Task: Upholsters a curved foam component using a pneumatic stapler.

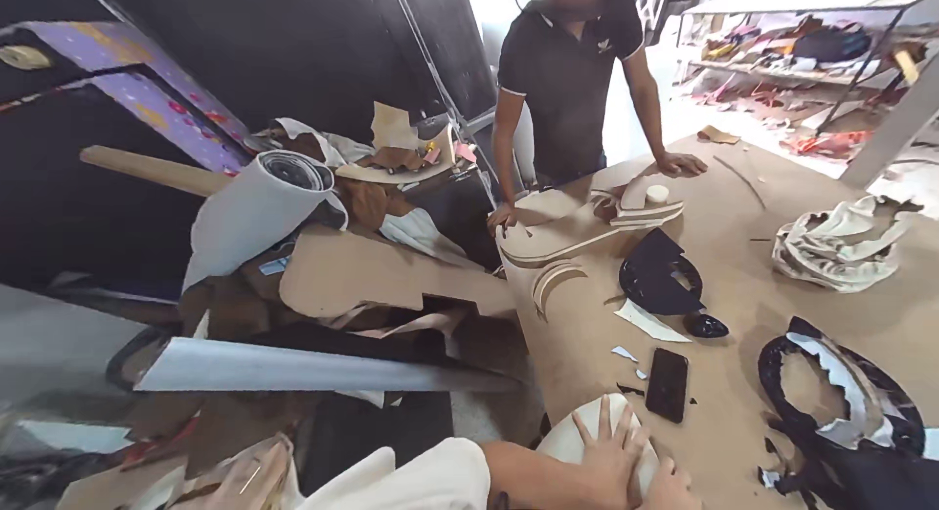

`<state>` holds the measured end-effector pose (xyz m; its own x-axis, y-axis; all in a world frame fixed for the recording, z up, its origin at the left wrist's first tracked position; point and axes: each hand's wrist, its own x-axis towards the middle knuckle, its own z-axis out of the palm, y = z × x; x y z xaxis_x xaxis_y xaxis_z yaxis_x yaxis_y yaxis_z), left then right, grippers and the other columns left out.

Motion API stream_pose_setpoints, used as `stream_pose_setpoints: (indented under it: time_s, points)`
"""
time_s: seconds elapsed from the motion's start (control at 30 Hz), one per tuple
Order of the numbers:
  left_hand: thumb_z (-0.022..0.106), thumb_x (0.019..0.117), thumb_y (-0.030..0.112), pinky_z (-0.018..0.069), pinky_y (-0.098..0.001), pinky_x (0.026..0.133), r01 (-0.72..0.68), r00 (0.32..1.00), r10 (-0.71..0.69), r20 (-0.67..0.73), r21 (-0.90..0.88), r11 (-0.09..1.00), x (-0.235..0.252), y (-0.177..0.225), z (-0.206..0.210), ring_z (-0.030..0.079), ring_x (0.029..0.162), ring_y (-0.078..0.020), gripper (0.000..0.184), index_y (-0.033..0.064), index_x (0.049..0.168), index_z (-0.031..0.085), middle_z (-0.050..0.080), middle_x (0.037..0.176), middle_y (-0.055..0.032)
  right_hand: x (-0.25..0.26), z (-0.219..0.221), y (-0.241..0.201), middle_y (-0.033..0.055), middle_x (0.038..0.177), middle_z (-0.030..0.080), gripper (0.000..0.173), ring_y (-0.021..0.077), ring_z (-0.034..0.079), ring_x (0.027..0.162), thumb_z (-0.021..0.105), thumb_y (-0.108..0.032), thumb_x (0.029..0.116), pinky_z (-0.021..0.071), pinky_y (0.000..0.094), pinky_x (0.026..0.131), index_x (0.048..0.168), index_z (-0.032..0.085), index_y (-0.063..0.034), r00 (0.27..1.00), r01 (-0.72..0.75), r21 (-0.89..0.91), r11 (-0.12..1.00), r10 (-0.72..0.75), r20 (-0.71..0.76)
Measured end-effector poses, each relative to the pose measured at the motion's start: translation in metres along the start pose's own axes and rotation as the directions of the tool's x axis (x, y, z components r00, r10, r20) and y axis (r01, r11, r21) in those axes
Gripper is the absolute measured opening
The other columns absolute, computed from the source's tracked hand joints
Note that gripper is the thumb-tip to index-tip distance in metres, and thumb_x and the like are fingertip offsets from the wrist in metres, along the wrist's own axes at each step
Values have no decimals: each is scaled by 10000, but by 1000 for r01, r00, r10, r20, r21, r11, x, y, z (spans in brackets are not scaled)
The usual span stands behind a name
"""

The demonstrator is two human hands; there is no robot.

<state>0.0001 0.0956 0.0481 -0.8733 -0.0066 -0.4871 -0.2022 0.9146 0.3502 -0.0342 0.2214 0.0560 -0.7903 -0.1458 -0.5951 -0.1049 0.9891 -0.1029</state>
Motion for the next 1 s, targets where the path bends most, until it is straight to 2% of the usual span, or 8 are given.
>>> stream_pose_setpoints:
  time_s: [0.13,0.37,0.47,0.53,0.63,0.7,0.77,1.0]
  points:
    - [931,564,492,42,-1000,873,-34,998,34,50,-2,999,3,-6,-4,-244,1493,-567,1402,382,1661,64,-168,1732,-56,-8,-19,0,360,1401,511,1213,538,601,1165,958,-378,536,552,654,852,1519,375,29,995,91,0,996,-91,51]
    - [961,475,562,-4,-993,889,-11,999,12,51,-20,1000,7,-5,4,-295,1492,-522,1495,413,1656,57,-215,1722,12,11,-4,13,294,1360,577,1328,488,660,1075,974,-444,428,568,636,801,1539,366,-44,985,166,37,985,-168,43]
    - [933,506,529,12,-984,917,51,999,-51,10,22,998,7,3,-5,-252,1500,-544,1438,393,1660,86,-150,1736,-35,0,-20,12,282,1367,588,1047,491,632,1147,917,-247,589,548,650,861,1502,451,-35,982,186,209,960,-185,-25]
    - [938,513,519,62,-978,933,87,990,-100,100,130,988,2,14,-15,-243,1478,-596,1478,327,1671,40,-174,1719,-143,-28,-38,24,266,1453,537,749,468,581,1261,774,-176,827,512,619,986,1502,478,-40,981,183,377,908,-195,-8]
    - [922,501,528,108,-967,937,80,977,-133,167,292,953,-5,24,-3,-213,1475,-620,1504,257,1675,21,-186,1694,-235,-74,-9,81,208,1485,537,488,389,608,1272,500,-333,1059,527,544,1016,1507,506,-140,999,32,485,874,-26,-18]
    - [946,424,586,80,-973,934,64,986,-105,128,288,955,8,21,5,-243,1483,-587,1596,296,1670,-7,-246,1689,-189,-109,22,127,221,1323,634,463,388,634,1202,523,-367,1036,543,541,983,1381,619,-72,928,-134,509,850,287,-236]
    - [971,388,576,79,-975,926,43,994,-63,85,219,975,11,18,5,-281,1489,-544,1621,339,1664,1,-301,1684,-117,-144,42,176,270,1308,606,516,439,588,1235,606,-388,995,510,585,1008,1358,598,-21,835,-329,508,796,497,-237]
    - [971,399,565,17,-966,952,100,989,-119,85,202,974,8,16,1,-279,1519,-469,1573,419,1652,32,-277,1703,1,-216,85,183,328,1355,546,783,518,491,1292,639,-620,911,402,643,1075,1388,580,-2,777,-411,294,863,500,-382]
